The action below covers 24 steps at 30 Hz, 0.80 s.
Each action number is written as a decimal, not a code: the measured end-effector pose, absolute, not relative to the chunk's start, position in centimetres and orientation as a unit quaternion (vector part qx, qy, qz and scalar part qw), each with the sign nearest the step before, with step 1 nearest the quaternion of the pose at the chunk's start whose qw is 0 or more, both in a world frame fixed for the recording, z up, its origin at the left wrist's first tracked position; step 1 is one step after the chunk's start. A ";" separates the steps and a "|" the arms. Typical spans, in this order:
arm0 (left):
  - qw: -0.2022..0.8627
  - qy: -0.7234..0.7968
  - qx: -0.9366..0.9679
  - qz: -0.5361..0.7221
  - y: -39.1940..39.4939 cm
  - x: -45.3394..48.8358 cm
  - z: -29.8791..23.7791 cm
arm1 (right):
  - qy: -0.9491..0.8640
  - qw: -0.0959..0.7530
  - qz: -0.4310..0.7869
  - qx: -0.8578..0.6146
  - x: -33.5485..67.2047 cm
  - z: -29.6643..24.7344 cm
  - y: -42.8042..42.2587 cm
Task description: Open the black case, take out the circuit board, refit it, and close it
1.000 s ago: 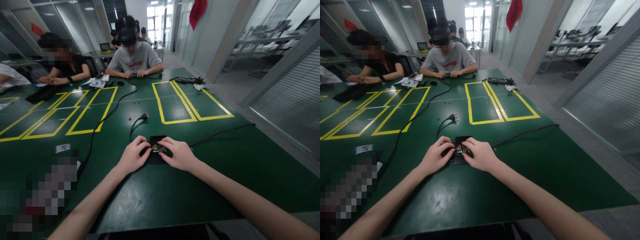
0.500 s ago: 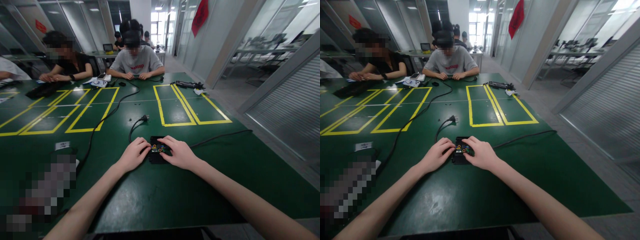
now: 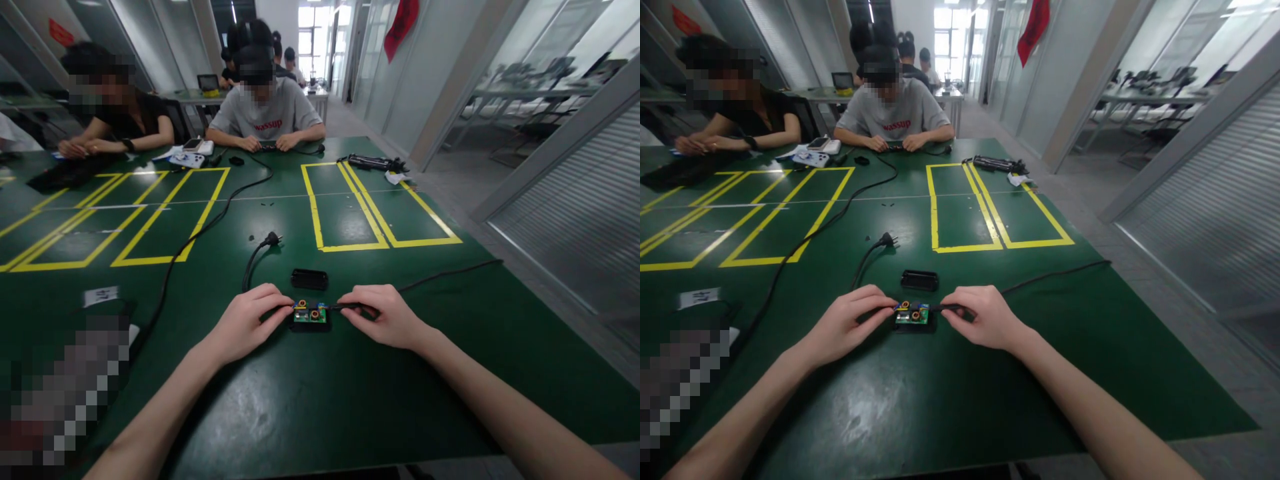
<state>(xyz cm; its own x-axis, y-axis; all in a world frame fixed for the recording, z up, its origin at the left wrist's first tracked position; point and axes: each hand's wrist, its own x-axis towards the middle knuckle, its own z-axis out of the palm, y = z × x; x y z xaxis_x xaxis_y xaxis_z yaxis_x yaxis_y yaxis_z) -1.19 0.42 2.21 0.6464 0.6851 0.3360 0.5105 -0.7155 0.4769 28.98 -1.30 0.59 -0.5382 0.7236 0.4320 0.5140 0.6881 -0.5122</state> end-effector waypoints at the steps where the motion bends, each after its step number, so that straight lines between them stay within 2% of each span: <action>1: 0.166 0.331 0.895 0.251 0.0 -1.1 2.1 | -0.865 0.319 0.172 -0.347 29.0 0.6 -1.4; 7: 0.107 0.336 0.908 0.226 -0.5 -1.0 1.5 | -0.872 0.305 0.183 -0.336 28.8 -0.2 -1.0; 24: 0.182 0.343 0.887 0.249 0.0 -1.3 1.5 | -0.896 0.321 0.136 -0.275 27.9 -0.6 -0.1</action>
<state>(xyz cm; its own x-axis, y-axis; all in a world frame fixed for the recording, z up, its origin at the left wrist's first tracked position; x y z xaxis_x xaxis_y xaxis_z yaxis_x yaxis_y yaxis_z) -1.34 0.03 1.49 0.6404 0.6998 0.3166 0.5189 -0.6981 0.4934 27.86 -0.11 -0.63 -0.6427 0.5801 0.5005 0.4053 0.8118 -0.4205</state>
